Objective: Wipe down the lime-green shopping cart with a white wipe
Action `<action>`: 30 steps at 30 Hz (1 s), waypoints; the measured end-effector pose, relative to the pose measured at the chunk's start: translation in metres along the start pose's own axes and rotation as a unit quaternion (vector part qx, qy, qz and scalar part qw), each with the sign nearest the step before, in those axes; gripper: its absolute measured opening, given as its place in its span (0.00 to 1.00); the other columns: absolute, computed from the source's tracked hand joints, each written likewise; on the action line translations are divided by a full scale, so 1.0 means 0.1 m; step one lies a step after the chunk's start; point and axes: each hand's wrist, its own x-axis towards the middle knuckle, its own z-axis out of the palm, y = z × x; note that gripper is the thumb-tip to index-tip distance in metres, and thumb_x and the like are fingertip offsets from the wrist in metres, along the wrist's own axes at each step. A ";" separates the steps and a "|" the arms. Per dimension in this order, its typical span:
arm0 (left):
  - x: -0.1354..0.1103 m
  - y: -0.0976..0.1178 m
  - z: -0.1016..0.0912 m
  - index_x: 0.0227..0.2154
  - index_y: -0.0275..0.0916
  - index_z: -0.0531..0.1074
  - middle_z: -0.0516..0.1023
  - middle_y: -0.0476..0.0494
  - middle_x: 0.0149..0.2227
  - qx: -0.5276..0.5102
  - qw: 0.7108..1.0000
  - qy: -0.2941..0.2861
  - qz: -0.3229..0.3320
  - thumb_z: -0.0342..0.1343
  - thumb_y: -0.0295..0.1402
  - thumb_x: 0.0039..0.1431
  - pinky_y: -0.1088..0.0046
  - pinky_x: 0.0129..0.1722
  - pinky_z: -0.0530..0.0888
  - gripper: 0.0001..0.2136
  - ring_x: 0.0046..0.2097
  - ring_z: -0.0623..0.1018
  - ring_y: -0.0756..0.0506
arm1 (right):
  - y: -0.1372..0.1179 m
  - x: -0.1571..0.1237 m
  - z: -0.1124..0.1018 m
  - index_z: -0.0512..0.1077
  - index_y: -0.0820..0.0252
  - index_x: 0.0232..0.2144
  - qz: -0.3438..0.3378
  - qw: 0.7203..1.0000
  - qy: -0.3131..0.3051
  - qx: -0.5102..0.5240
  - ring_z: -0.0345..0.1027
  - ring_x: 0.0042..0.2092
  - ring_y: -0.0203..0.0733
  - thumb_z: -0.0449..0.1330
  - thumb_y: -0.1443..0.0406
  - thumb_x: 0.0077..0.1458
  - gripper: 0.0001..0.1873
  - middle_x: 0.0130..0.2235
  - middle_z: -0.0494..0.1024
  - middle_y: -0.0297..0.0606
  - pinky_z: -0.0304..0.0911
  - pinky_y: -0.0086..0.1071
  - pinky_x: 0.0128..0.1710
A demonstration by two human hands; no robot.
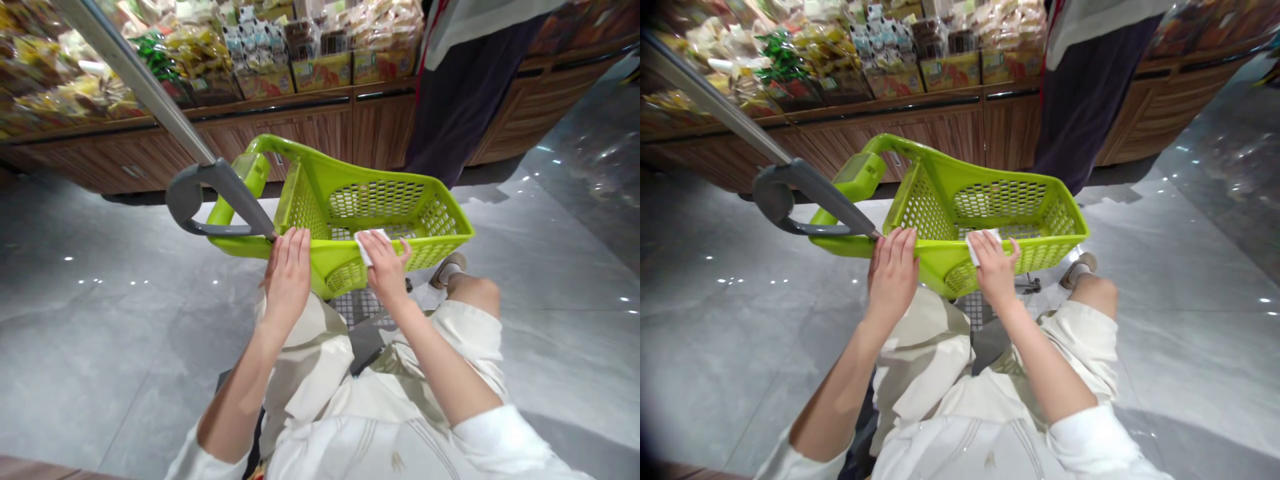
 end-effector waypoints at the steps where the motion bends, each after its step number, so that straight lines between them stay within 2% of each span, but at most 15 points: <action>1: 0.00 0.01 0.00 0.66 0.30 0.49 0.61 0.32 0.64 0.000 1.000 0.003 -0.002 0.42 0.22 0.62 0.52 0.68 0.52 0.28 0.68 0.54 0.39 | 0.22 -0.06 -0.03 0.63 0.53 0.60 0.023 0.999 0.018 -0.018 0.57 0.63 0.44 0.45 0.76 0.50 0.35 0.59 0.71 0.38 0.31 0.49 0.63; 3: 0.00 0.02 0.01 0.67 0.33 0.48 0.61 0.35 0.65 0.003 1.000 0.009 -0.003 0.42 0.22 0.63 0.52 0.68 0.51 0.29 0.68 0.54 0.39 | 0.51 -0.15 -0.08 0.64 0.53 0.59 0.066 0.995 0.053 -0.043 0.58 0.63 0.45 0.45 0.75 0.50 0.35 0.59 0.72 0.38 0.32 0.52 0.62; 5: 0.00 0.04 0.01 0.67 0.35 0.48 0.61 0.38 0.65 0.008 1.000 0.011 -0.003 0.41 0.23 0.63 0.52 0.68 0.51 0.29 0.68 0.54 0.39 | 0.54 -0.15 -0.08 0.64 0.53 0.59 0.097 0.991 0.077 -0.048 0.58 0.63 0.47 0.44 0.75 0.51 0.34 0.59 0.72 0.38 0.31 0.54 0.62; 6: 0.00 0.05 0.02 0.67 0.35 0.48 0.61 0.38 0.65 0.010 1.000 0.009 -0.002 0.41 0.23 0.64 0.52 0.68 0.51 0.28 0.69 0.54 0.39 | 0.44 -0.13 -0.07 0.64 0.53 0.59 0.102 0.991 0.080 -0.042 0.58 0.64 0.47 0.44 0.75 0.51 0.34 0.59 0.72 0.39 0.31 0.55 0.62; 8: 0.01 0.07 0.03 0.67 0.36 0.48 0.61 0.39 0.66 0.013 1.000 0.005 0.002 0.40 0.23 0.64 0.52 0.67 0.52 0.28 0.69 0.54 0.39 | 0.07 -0.02 -0.01 0.64 0.53 0.60 0.085 0.994 0.060 -0.013 0.58 0.63 0.48 0.44 0.75 0.52 0.33 0.58 0.72 0.40 0.30 0.56 0.63; 11: 0.04 0.05 0.06 0.67 0.36 0.49 0.61 0.37 0.66 0.012 1.000 0.005 0.017 0.40 0.24 0.65 0.51 0.67 0.52 0.27 0.69 0.55 0.40 | -0.60 0.18 0.10 0.59 0.55 0.62 0.007 0.999 -0.003 0.050 0.58 0.62 0.45 0.45 0.75 0.52 0.35 0.60 0.70 0.41 0.29 0.52 0.65; 13: 0.08 0.01 0.08 0.67 0.35 0.50 0.61 0.37 0.66 0.014 0.999 0.008 0.028 0.40 0.25 0.65 0.51 0.67 0.51 0.27 0.68 0.55 0.40 | -0.85 0.29 0.15 0.56 0.56 0.64 -0.022 0.997 -0.019 0.073 0.57 0.63 0.44 0.46 0.76 0.52 0.37 0.61 0.68 0.40 0.29 0.50 0.65; 14: 0.11 -0.01 0.09 0.66 0.34 0.50 0.61 0.37 0.66 0.016 0.999 0.009 0.030 0.40 0.24 0.65 0.51 0.67 0.52 0.27 0.68 0.55 0.40 | -0.88 0.33 0.17 0.55 0.56 0.64 -0.032 0.996 -0.022 0.075 0.57 0.63 0.44 0.46 0.76 0.51 0.37 0.62 0.67 0.40 0.29 0.50 0.65; 15: 0.14 -0.04 0.11 0.66 0.34 0.51 0.61 0.37 0.66 0.020 0.999 0.011 0.031 0.40 0.24 0.64 0.51 0.67 0.52 0.27 0.68 0.56 0.40 | -0.84 0.35 0.18 0.55 0.56 0.64 -0.039 0.996 -0.022 0.071 0.57 0.63 0.43 0.45 0.77 0.51 0.38 0.62 0.67 0.40 0.29 0.50 0.65; 17: 0.22 -0.07 0.13 0.66 0.33 0.52 0.62 0.37 0.65 0.028 0.999 0.014 0.026 0.40 0.23 0.64 0.53 0.67 0.52 0.27 0.68 0.56 0.40 | -0.60 0.36 0.19 0.55 0.54 0.64 -0.049 0.997 -0.020 0.051 0.57 0.63 0.42 0.45 0.78 0.50 0.38 0.62 0.67 0.40 0.29 0.50 0.65; 22: 0.42 -0.11 0.23 0.65 0.31 0.53 0.62 0.33 0.65 0.037 0.999 0.033 0.001 0.39 0.22 0.64 0.54 0.67 0.56 0.26 0.68 0.57 0.40 | 0.40 0.18 0.09 0.60 0.53 0.61 0.009 0.999 0.034 -0.025 0.59 0.62 0.43 0.45 0.79 0.48 0.38 0.60 0.70 0.40 0.32 0.51 0.63; 24: 0.47 -0.10 0.27 0.65 0.31 0.54 0.62 0.33 0.65 0.041 0.998 0.040 -0.007 0.39 0.22 0.64 0.54 0.66 0.57 0.25 0.68 0.58 0.40 | 0.64 0.11 0.07 0.61 0.52 0.61 0.037 0.996 0.060 -0.049 0.59 0.63 0.45 0.45 0.79 0.47 0.39 0.60 0.71 0.41 0.33 0.53 0.63; 25: 0.49 -0.10 0.29 0.65 0.31 0.54 0.63 0.33 0.64 0.043 0.998 0.043 -0.009 0.39 0.22 0.64 0.54 0.66 0.57 0.25 0.67 0.58 0.40 | 0.68 0.10 0.08 0.61 0.52 0.61 0.057 0.994 0.075 -0.055 0.59 0.63 0.46 0.45 0.78 0.47 0.39 0.59 0.71 0.41 0.33 0.54 0.62; 27: 0.52 -0.08 0.33 0.64 0.31 0.55 0.64 0.33 0.63 0.043 0.998 0.048 -0.009 0.40 0.22 0.64 0.53 0.66 0.58 0.25 0.67 0.59 0.40 | 0.54 0.15 0.14 0.61 0.52 0.61 0.101 0.988 0.107 -0.048 0.58 0.63 0.48 0.45 0.77 0.48 0.38 0.59 0.71 0.42 0.33 0.57 0.62; 30: 0.55 -0.06 0.36 0.64 0.31 0.55 0.64 0.33 0.63 0.038 0.998 0.052 -0.006 0.40 0.22 0.63 0.53 0.66 0.58 0.25 0.67 0.59 0.40 | -0.03 0.37 0.30 0.61 0.54 0.61 0.103 0.989 0.107 0.002 0.60 0.62 0.48 0.45 0.77 0.50 0.36 0.58 0.72 0.44 0.32 0.57 0.63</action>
